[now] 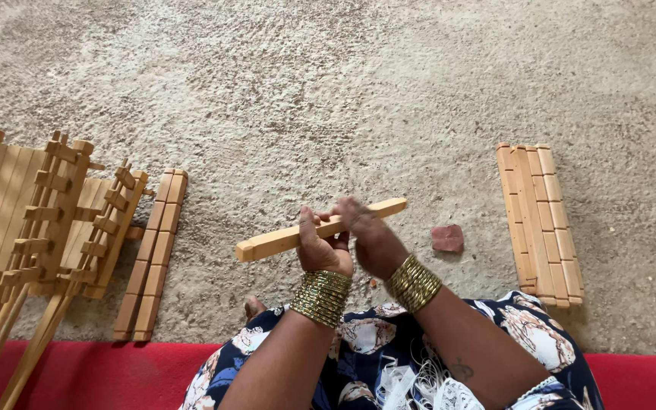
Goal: The person sits on a mat on the floor and smooths a long wooden stick, repeatedly rubbing a small stone along its length and rotating the stick to work different sides. Finished wooden stick pieces and wooden frame structures lie on the floor nearby.
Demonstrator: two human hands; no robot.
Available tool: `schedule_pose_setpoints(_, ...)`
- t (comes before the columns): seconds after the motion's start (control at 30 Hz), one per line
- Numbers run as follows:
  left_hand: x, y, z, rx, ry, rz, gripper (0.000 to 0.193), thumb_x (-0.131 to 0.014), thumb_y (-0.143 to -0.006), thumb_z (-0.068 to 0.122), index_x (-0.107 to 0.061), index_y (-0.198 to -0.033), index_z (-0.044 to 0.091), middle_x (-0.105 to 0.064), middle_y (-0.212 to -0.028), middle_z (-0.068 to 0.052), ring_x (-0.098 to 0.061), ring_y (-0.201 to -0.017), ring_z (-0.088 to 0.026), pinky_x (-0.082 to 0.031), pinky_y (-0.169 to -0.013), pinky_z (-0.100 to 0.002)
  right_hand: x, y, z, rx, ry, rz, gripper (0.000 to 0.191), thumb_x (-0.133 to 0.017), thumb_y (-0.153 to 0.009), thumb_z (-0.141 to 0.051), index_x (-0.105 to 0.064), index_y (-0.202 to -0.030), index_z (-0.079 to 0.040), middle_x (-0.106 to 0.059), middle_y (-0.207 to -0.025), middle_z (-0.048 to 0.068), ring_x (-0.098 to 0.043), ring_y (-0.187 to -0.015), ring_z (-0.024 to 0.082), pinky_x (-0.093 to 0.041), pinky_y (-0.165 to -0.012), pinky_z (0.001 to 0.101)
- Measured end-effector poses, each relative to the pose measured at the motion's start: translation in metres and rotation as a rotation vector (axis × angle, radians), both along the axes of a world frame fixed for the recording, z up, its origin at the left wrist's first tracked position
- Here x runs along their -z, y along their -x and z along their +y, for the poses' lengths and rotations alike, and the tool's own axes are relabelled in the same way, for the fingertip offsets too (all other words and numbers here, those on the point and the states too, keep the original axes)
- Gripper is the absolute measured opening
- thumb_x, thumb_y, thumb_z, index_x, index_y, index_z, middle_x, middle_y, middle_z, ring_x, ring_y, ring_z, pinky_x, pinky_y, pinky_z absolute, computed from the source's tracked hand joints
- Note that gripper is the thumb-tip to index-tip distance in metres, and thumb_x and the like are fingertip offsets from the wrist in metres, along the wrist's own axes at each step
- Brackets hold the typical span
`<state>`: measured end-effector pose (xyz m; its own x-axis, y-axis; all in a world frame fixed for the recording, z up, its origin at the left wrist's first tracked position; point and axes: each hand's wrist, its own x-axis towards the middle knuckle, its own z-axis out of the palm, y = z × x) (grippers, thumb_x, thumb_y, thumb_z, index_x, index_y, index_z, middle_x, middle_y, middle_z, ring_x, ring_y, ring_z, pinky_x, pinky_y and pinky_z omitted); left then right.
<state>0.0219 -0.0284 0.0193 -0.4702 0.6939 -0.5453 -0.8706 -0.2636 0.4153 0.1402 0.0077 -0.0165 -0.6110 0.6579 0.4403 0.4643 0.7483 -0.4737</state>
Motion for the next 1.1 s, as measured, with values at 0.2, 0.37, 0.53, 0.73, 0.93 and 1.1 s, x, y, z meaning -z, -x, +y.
schedule_pose_setpoints(0.2, -0.013, 0.007, -0.002, 0.011, 0.007, -0.057, 0.03, -0.071, -0.089, 0.038, -0.054, -0.085, 0.013, -0.06, -0.081, -0.003, -0.071, -0.097, -0.028, -0.056, -0.092, -0.046, 0.017, -0.035, 0.041, 0.49, 0.331, -0.024, 0.058, -0.036, -0.084, 0.009, -0.049, -0.141, 0.005, -0.046, -0.149, 0.023, -0.037, -0.145, 0.033, -0.027, -0.121, 0.0385)
schedule_pose_setpoints(0.37, -0.005, 0.003, -0.001, 0.028, -0.049, -0.044, 0.028, -0.07, -0.088, 0.035, -0.053, -0.084, 0.014, -0.061, -0.081, -0.003, -0.071, -0.097, -0.027, -0.056, -0.087, -0.045, 0.009, -0.019, 0.032, 0.628, 0.61, -0.03, 0.059, -0.033, -0.092, 0.006, -0.044, -0.149, -0.002, -0.051, -0.148, 0.023, -0.046, -0.127, 0.045, -0.04, -0.107, 0.0502)
schedule_pose_setpoints(0.53, 0.005, 0.005, 0.004, -0.035, -0.008, 0.001, 0.024, -0.069, -0.091, 0.031, -0.056, -0.089, 0.01, -0.063, -0.083, -0.005, -0.066, -0.09, -0.024, -0.057, -0.086, -0.041, 0.001, 0.014, -0.005, -0.015, -0.001, 0.08, 0.05, -0.05, -0.091, 0.003, -0.051, -0.141, 0.003, -0.052, -0.146, 0.026, -0.043, -0.141, 0.038, -0.041, -0.115, 0.0451)
schedule_pose_setpoints(0.73, -0.003, 0.006, 0.001, -0.016, -0.033, -0.06, 0.02, -0.065, -0.09, 0.029, -0.054, -0.087, 0.012, -0.064, -0.077, -0.004, -0.071, -0.094, -0.028, -0.058, -0.085, -0.043, 0.017, -0.007, 0.023, 0.136, 0.091, -0.103, 0.051, -0.036, -0.096, 0.01, -0.052, -0.143, 0.0, -0.052, -0.149, 0.018, -0.041, -0.146, 0.03, -0.034, -0.124, 0.0421)
schedule_pose_setpoints(0.93, -0.005, 0.014, 0.0, -0.005, -0.116, -0.075, 0.014, -0.064, -0.092, 0.023, -0.056, -0.089, 0.012, -0.068, -0.075, -0.005, -0.073, -0.1, -0.032, -0.059, -0.089, -0.046, 0.014, -0.033, 0.046, 0.386, 0.256, -0.17, 0.055, -0.041, -0.088, 0.009, -0.051, -0.142, 0.001, -0.049, -0.147, 0.022, -0.039, -0.143, 0.035, -0.03, -0.119, 0.0412)
schedule_pose_setpoints(1.1, 0.01, 0.017, 0.004, -0.016, -0.121, 0.072, 0.016, -0.065, -0.079, 0.012, -0.058, -0.092, 0.017, -0.065, -0.072, -0.003, -0.073, -0.096, -0.031, -0.056, -0.092, -0.045, -0.019, -0.007, 0.015, 0.186, 0.592, -0.016, 0.053, -0.038, -0.092, 0.007, -0.051, -0.142, -0.004, -0.054, -0.147, 0.016, -0.06, -0.129, 0.025, -0.057, -0.101, 0.0289)
